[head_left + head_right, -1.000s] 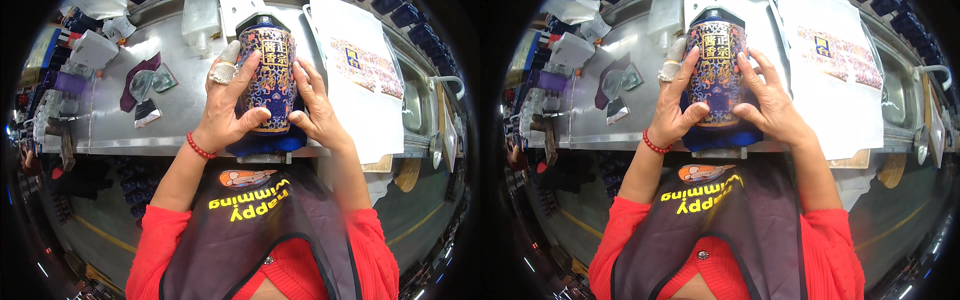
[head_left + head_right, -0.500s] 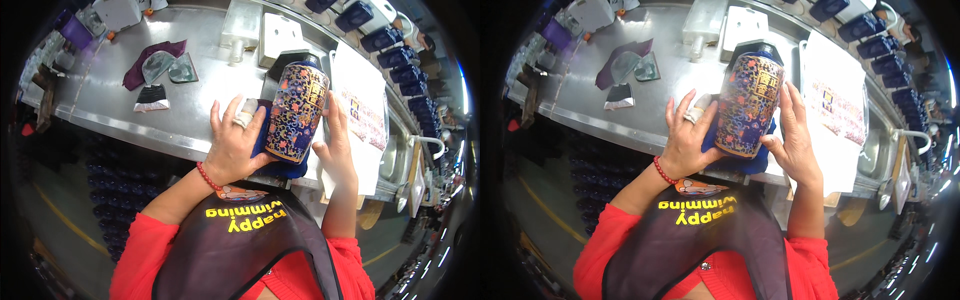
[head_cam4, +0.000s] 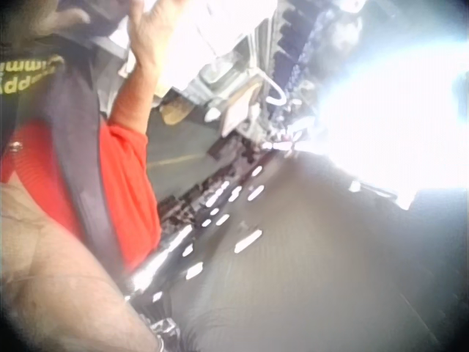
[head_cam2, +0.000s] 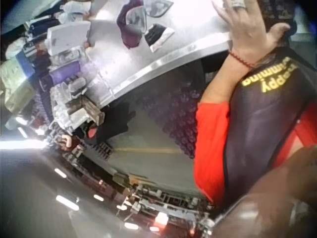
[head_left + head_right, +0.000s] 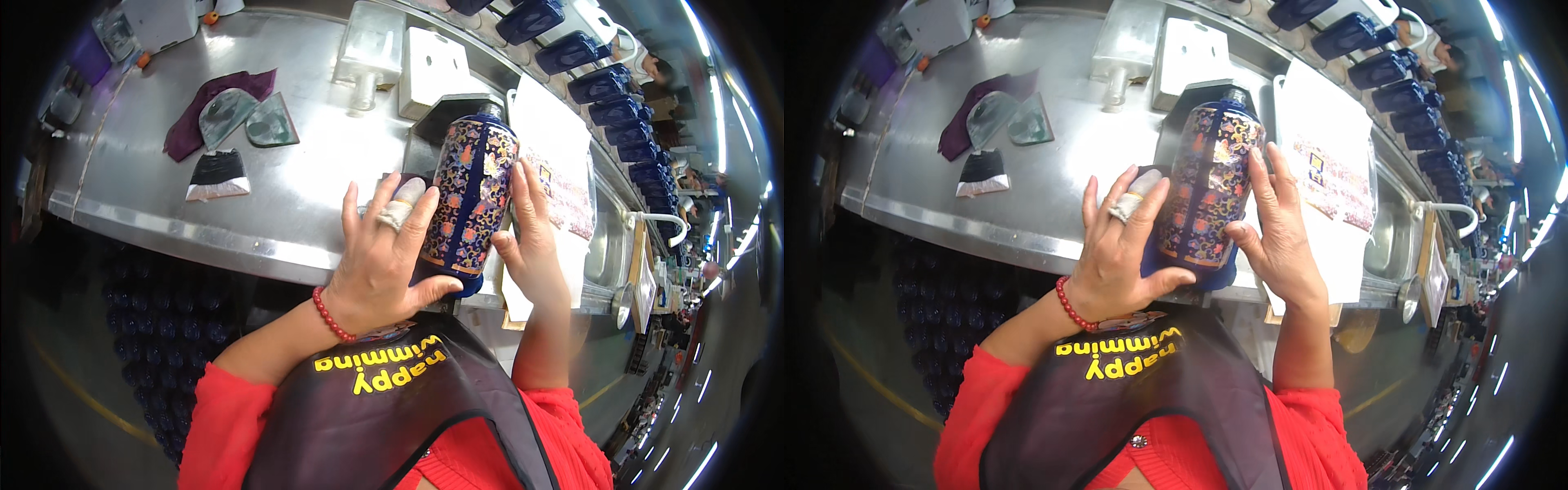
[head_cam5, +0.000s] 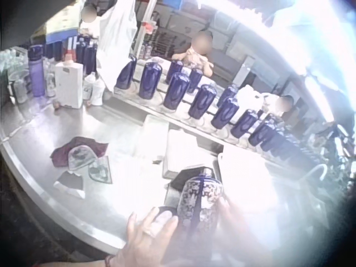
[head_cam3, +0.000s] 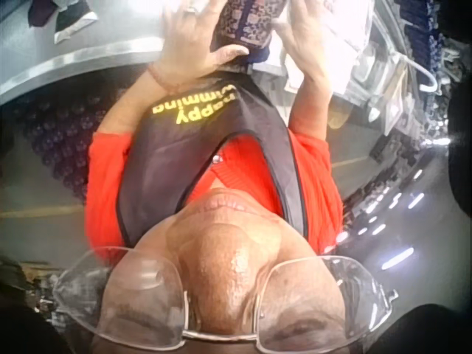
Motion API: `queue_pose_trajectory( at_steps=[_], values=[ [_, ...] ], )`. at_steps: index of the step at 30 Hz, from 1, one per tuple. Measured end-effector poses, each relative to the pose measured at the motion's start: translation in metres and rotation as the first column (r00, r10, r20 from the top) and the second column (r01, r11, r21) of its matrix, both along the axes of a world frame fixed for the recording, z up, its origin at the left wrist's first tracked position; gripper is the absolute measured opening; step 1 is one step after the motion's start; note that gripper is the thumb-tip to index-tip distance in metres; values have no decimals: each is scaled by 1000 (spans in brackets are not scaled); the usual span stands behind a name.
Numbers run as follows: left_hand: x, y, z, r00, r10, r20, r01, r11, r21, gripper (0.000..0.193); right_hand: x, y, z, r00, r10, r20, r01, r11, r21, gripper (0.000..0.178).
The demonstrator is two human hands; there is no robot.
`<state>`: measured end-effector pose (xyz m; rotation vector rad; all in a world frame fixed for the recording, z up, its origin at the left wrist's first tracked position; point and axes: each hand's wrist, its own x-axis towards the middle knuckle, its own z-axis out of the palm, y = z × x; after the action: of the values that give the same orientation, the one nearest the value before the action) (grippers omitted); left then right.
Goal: The person applies decorative stickers to a dark blue ceramic jar, smoothing each sticker with fingers and a green sponge. They rotate the jar to align and press the stickers, then repeat the process with a second sticker on the opposite side.
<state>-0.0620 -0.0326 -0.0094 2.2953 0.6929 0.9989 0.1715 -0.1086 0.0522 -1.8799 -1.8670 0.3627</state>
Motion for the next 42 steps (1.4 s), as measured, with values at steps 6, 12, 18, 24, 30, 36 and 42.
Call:
queue_pose_trajectory(
  at_steps=[6, 12, 18, 24, 30, 36, 42],
  values=[
    [23, -9, 7, 999, -5, 42, 6, 1000, -28, 96, -1, 1, -4, 998, 25, -50, -24, 1000, 19, 87],
    [27, -14, 7, 1000, 2, 15, 1, 987, -159, 101, -4, 1, 2, 995, 38, -94, -38, 999, 0, 82],
    [23, -12, 10, 998, -51, 38, 57, 986, -158, 78, 5, 16, 15, 996, 23, 86, -26, 999, 37, 71],
    [23, -14, 17, 989, -34, -142, 34, 999, -1, 60, 3, 25, 18, 991, 7, 137, -10, 1000, 17, 64],
    [18, -9, 17, 991, -29, -127, 21, 998, -57, 66, 0, 30, 22, 987, 14, 160, -15, 1000, 8, 66],
    [15, -7, 17, 995, -30, -98, 24, 998, -66, 70, -3, 33, 27, 984, 26, 174, -26, 1000, 0, 66],
    [13, -6, 15, 995, -35, -91, 29, 997, -74, 68, -5, 34, 28, 983, 6, 183, -2, 1000, -24, 67]
  ],
)
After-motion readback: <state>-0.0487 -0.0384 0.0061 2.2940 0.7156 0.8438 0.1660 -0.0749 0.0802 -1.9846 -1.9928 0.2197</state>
